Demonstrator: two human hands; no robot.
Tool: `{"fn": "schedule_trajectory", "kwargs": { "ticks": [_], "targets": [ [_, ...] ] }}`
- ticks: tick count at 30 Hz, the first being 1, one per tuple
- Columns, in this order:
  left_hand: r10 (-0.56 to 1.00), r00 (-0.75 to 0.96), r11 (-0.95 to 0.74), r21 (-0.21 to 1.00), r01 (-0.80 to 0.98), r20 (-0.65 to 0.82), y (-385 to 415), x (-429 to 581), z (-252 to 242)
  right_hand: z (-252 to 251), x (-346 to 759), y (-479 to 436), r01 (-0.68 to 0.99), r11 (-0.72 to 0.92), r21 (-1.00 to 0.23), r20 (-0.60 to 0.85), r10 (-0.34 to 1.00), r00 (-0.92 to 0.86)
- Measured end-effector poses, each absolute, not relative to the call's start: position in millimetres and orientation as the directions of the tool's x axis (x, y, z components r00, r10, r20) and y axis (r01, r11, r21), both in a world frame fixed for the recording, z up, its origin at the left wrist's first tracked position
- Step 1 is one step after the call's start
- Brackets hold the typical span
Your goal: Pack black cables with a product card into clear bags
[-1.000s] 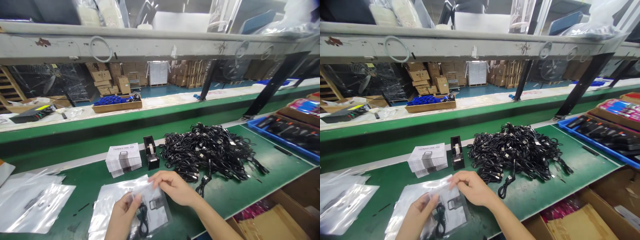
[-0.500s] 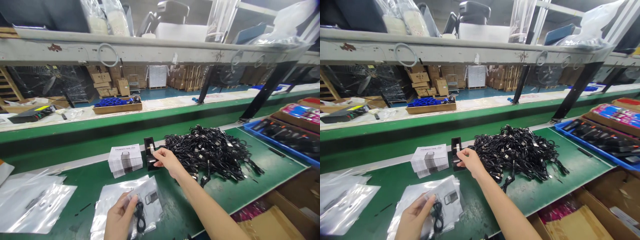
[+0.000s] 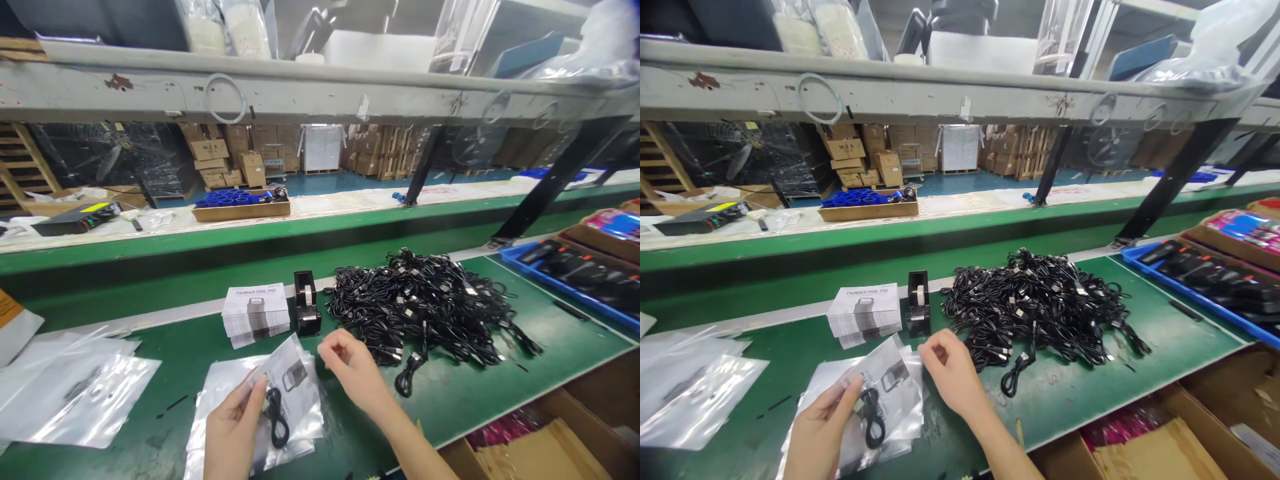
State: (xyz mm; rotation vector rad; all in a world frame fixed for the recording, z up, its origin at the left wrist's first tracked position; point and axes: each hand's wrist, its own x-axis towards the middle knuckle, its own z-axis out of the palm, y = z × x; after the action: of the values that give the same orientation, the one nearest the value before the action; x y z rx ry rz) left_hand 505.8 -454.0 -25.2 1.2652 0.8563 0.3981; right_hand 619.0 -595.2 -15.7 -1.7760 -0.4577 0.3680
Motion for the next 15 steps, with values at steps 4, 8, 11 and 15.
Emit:
{"fn": "schedule_trajectory", "kwargs": {
  "ticks": [4,8,11,15],
  "targets": [
    [0.749,0.588,0.184,0.948,0.259,-0.306,-462,505,-14,-8,594,-586,-0.139,-0.092,-0.986,-0.165,0.671,0.723],
    [0.778,0.595,0.072,0.969,0.236,-0.202,-472,503,-12,-15,590,-572,0.034,-0.272,-0.962,-0.143,0.604,0.784],
    [0.772,0.578,0.144,0.958,0.246,-0.265,-470,500,-19,-19,593,-571,0.205,-0.469,-0.859,-0.125,0.581,0.804],
    [0.727,0.587,0.304,0.934,0.189,-0.356,-449,485,-26,-12,595,-580,0.367,-0.641,-0.674,-0.141,0.600,0.788]
  ]
}}
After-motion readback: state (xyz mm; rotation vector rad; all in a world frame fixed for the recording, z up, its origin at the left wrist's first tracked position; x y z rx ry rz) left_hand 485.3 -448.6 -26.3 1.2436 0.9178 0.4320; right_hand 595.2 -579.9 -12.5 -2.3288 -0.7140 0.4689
